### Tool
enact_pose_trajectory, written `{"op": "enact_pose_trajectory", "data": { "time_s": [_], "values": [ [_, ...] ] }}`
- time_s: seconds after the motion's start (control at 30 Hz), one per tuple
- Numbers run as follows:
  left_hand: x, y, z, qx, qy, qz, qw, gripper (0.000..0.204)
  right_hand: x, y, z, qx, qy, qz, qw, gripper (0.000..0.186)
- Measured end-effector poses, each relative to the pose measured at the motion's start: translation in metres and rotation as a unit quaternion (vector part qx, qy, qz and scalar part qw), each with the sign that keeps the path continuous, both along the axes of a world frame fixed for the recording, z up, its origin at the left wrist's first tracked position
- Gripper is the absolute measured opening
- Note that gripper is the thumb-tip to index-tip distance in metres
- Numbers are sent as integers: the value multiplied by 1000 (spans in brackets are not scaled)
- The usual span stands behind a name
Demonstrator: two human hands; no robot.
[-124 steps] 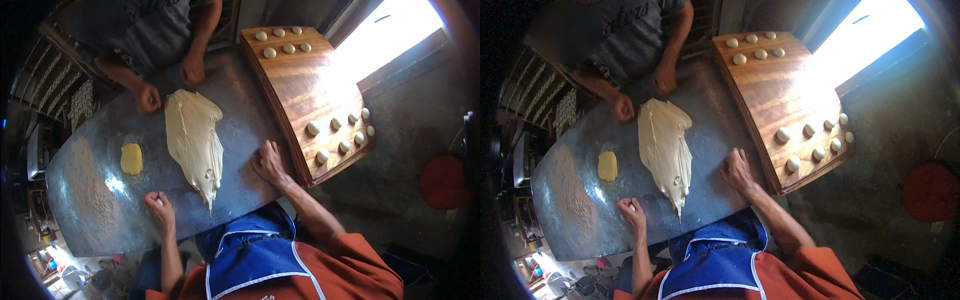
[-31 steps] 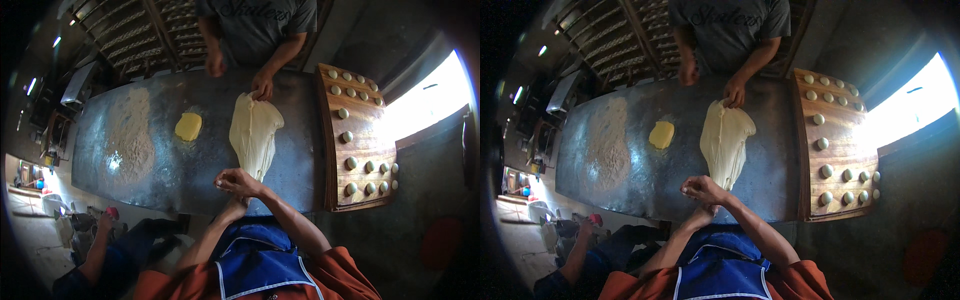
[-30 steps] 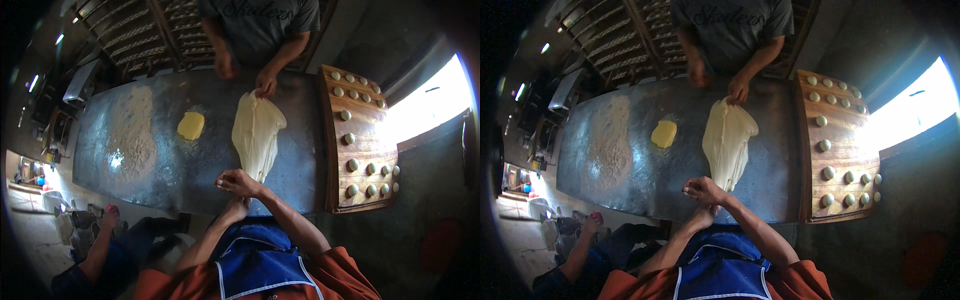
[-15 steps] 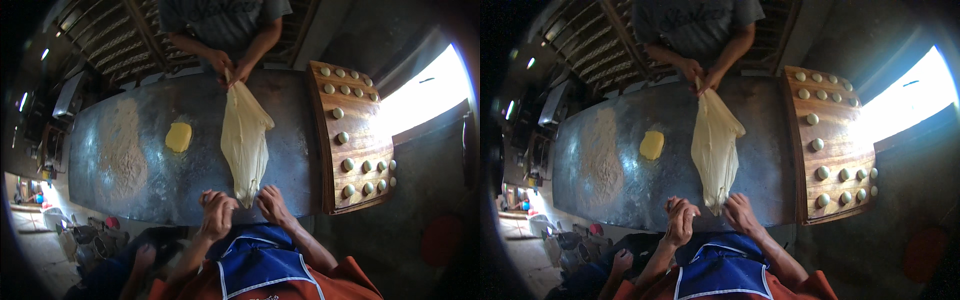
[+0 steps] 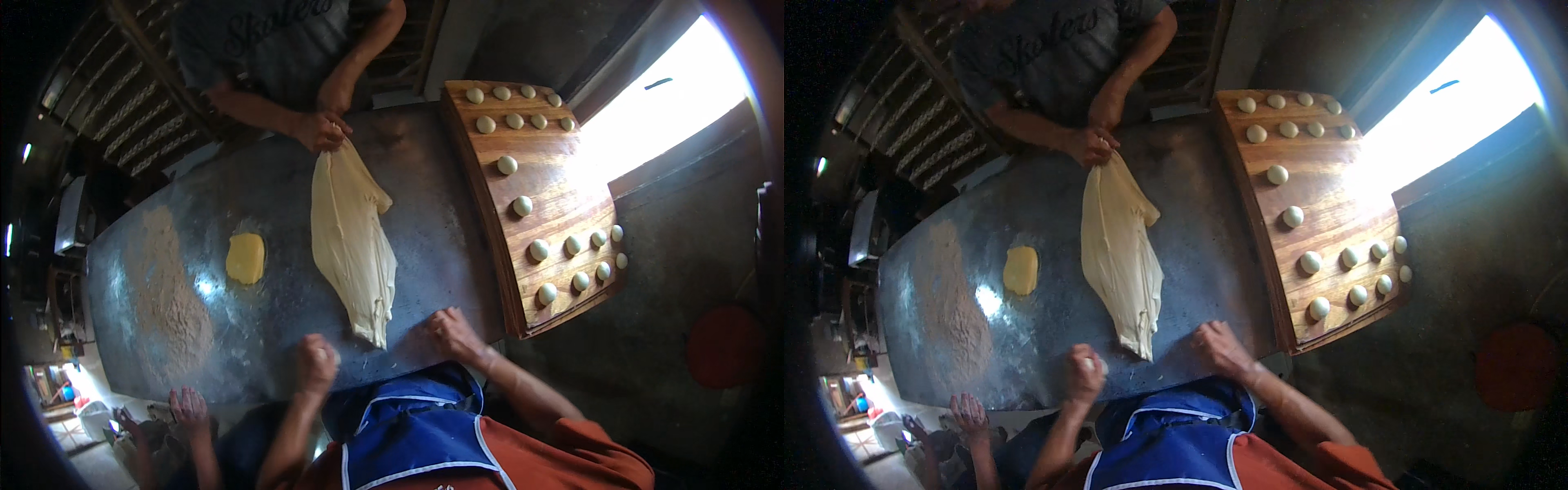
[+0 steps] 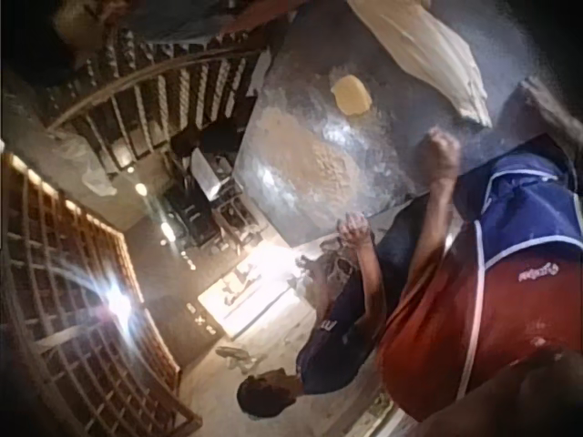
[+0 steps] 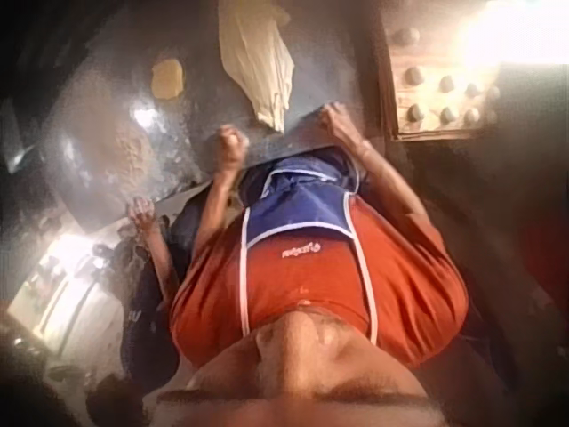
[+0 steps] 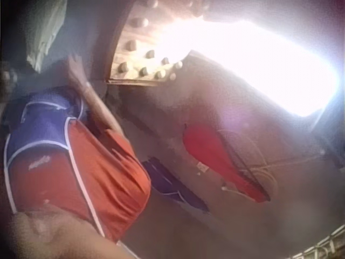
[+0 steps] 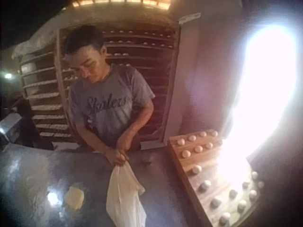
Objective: The person rolls small pieces of dough into balls and places them on a wooden board. They repeatedly pick up dough, roll it between their hands, and arrange the finished balls in rows on the board.
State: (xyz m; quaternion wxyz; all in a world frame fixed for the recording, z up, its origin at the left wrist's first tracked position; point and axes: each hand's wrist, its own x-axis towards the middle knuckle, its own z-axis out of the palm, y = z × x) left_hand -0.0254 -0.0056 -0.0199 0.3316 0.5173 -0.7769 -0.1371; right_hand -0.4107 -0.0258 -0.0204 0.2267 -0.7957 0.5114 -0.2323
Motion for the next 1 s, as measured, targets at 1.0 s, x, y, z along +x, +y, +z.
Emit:
{"op": "enact_pose_trajectory", "data": {
  "time_s": [1.0],
  "values": [
    [-2, -10, 8, -8, 21, -28, 999, 27, 10, 1, -3, 27, -44, -58, 997, 53]
  ]
}}
